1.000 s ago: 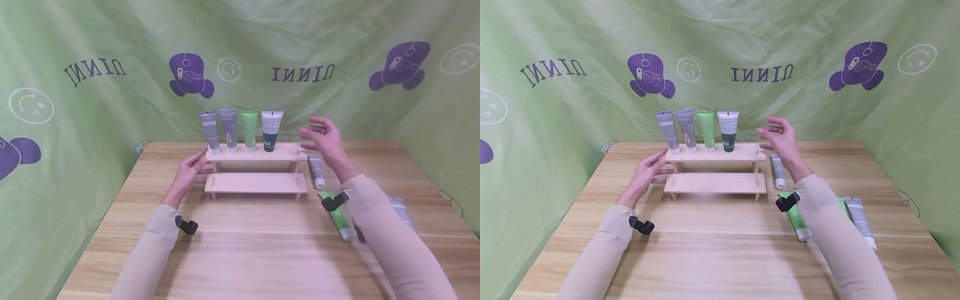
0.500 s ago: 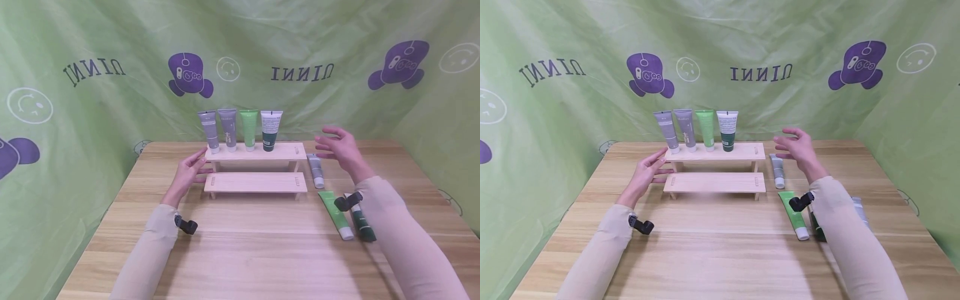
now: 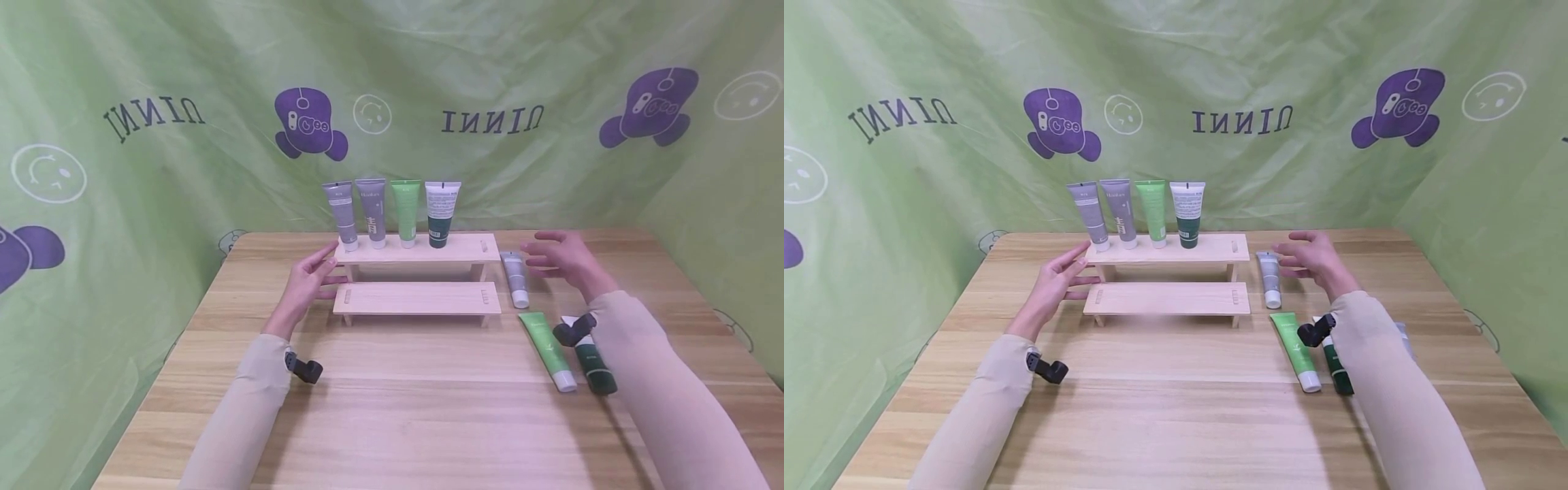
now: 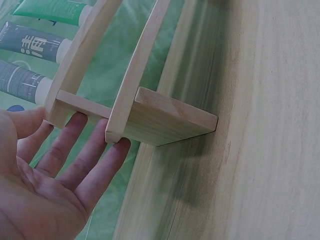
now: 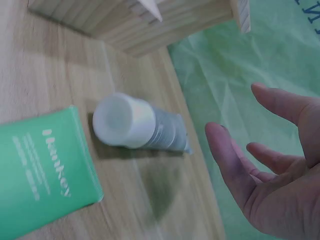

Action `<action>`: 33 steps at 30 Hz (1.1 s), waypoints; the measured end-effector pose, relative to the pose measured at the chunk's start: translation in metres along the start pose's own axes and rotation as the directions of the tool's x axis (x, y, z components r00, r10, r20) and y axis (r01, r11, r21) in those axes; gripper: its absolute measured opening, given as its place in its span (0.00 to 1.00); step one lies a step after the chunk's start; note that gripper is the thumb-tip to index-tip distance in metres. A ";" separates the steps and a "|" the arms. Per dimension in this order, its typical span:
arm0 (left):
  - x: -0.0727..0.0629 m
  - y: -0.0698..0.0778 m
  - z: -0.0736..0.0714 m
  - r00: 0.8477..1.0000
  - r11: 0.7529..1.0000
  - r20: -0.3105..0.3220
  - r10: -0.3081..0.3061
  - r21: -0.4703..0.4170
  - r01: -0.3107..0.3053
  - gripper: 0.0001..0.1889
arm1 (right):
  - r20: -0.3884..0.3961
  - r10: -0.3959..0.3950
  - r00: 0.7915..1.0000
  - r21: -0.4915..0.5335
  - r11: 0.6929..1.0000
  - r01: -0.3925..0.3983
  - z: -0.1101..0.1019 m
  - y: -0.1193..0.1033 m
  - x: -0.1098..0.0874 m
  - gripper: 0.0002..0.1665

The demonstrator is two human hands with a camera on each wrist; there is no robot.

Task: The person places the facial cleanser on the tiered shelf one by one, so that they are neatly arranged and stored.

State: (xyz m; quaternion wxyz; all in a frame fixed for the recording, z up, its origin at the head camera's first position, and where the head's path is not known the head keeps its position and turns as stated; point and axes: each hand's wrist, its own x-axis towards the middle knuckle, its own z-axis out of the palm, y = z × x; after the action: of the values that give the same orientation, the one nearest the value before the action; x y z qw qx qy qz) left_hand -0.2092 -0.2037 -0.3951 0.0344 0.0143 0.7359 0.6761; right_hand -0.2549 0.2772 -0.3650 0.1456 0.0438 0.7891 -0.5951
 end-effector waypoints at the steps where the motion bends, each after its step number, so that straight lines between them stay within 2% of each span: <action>1: 0.000 0.000 0.000 1.000 1.000 0.000 -0.002 0.001 0.002 0.26 | 0.009 0.008 1.000 -0.019 1.000 -0.007 -0.001 0.002 0.001 0.51; 7: -0.001 0.000 0.000 1.000 1.000 0.004 -0.003 0.013 0.003 0.26 | 0.063 0.041 0.997 -0.079 0.996 -0.036 -0.004 0.013 0.005 0.50; 14: -0.001 0.001 0.000 1.000 1.000 0.007 -0.003 0.014 0.003 0.26 | 0.064 0.068 0.996 -0.154 0.986 -0.057 -0.002 0.021 0.006 0.52; 19: -0.002 0.002 0.000 1.000 1.000 0.009 -0.010 0.010 0.010 0.26 | 0.080 0.089 0.993 -0.200 0.977 -0.071 -0.001 0.021 0.007 0.52; 25: -0.002 0.001 0.000 1.000 1.000 0.008 -0.007 0.009 0.007 0.26 | 0.074 0.130 0.989 -0.207 0.972 -0.113 0.003 0.019 0.009 0.52; 33: -0.001 0.000 0.000 1.000 1.000 -0.002 0.007 0.005 -0.007 0.27 | 0.056 0.163 0.985 -0.281 0.949 -0.141 0.012 0.012 0.007 0.51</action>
State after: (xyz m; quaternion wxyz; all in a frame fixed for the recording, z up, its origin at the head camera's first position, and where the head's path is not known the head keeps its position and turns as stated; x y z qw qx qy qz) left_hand -0.2081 -0.2040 -0.3953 0.0314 0.0162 0.7376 0.6743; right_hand -0.2569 0.2685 -0.3812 0.2264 0.0604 0.8524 -0.4674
